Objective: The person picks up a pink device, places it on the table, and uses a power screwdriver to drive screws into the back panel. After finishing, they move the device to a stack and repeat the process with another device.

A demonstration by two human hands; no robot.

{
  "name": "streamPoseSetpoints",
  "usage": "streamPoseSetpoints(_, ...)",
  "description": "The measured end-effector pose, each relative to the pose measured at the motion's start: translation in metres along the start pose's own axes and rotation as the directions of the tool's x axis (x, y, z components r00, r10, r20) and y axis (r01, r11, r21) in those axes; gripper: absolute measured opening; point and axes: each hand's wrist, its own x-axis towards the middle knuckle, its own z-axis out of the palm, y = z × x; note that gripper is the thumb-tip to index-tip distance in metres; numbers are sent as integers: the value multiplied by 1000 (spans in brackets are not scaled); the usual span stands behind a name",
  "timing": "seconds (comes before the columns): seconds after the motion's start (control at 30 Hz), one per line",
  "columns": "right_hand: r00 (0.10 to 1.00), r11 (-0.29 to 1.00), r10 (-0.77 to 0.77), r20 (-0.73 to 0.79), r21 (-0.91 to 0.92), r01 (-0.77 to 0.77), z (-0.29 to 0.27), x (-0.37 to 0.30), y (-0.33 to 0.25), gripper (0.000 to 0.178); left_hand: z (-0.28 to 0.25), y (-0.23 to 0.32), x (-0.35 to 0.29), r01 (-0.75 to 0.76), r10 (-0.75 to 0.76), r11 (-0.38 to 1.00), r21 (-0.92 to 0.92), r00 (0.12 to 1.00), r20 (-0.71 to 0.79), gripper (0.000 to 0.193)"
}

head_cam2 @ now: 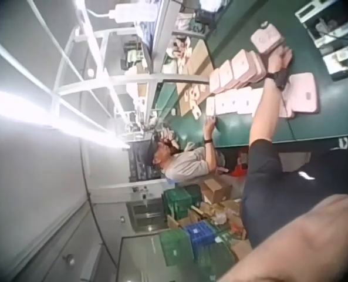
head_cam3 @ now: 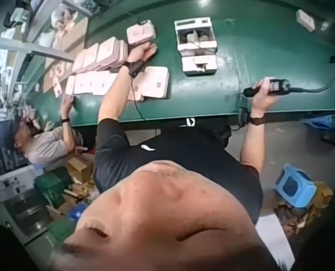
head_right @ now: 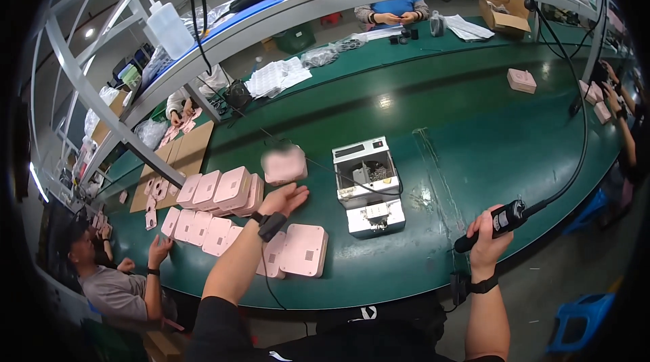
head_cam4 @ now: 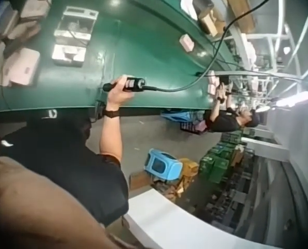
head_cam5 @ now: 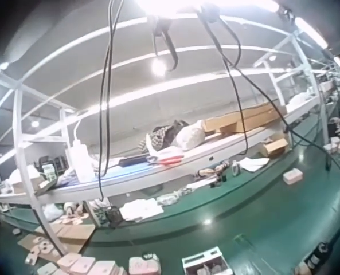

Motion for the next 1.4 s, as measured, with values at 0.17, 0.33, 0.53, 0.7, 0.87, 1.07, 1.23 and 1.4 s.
streamPoseSetpoints(0.17,1000,1000,11,22,1,-11,1,-7,1,13,19,12,32,-140,169,934,329,984,-62,55)
streamPoseSetpoints(0.33,999,998,36,32,-62,-34,5,-1,1,14,17,5,31,-180,265,757,629,963,-43,64)
streamPoseSetpoints(0.53,991,986,133,26,-108,-130,17,20,6,18,-7,17,54,-318,444,447,836,890,101,66)
streamPoseSetpoints(0.7,973,975,215,79,-74,-210,20,29,12,19,16,21,5,-380,326,327,865,905,274,59)
streamPoseSetpoints(0.87,939,940,338,67,35,-341,31,48,13,20,53,37,-123,-471,387,363,804,861,329,44)
streamPoseSetpoints(1.07,797,690,585,149,425,-586,52,84,41,26,40,-25,-233,-413,692,62,908,674,260,25)
streamPoseSetpoints(1.23,712,562,675,195,488,-667,76,91,84,29,1,-86,-281,-218,560,-144,965,786,261,36)
streamPoseSetpoints(1.4,658,471,678,329,492,-732,57,95,130,31,-17,-116,-285,-317,248,-335,887,879,408,58)
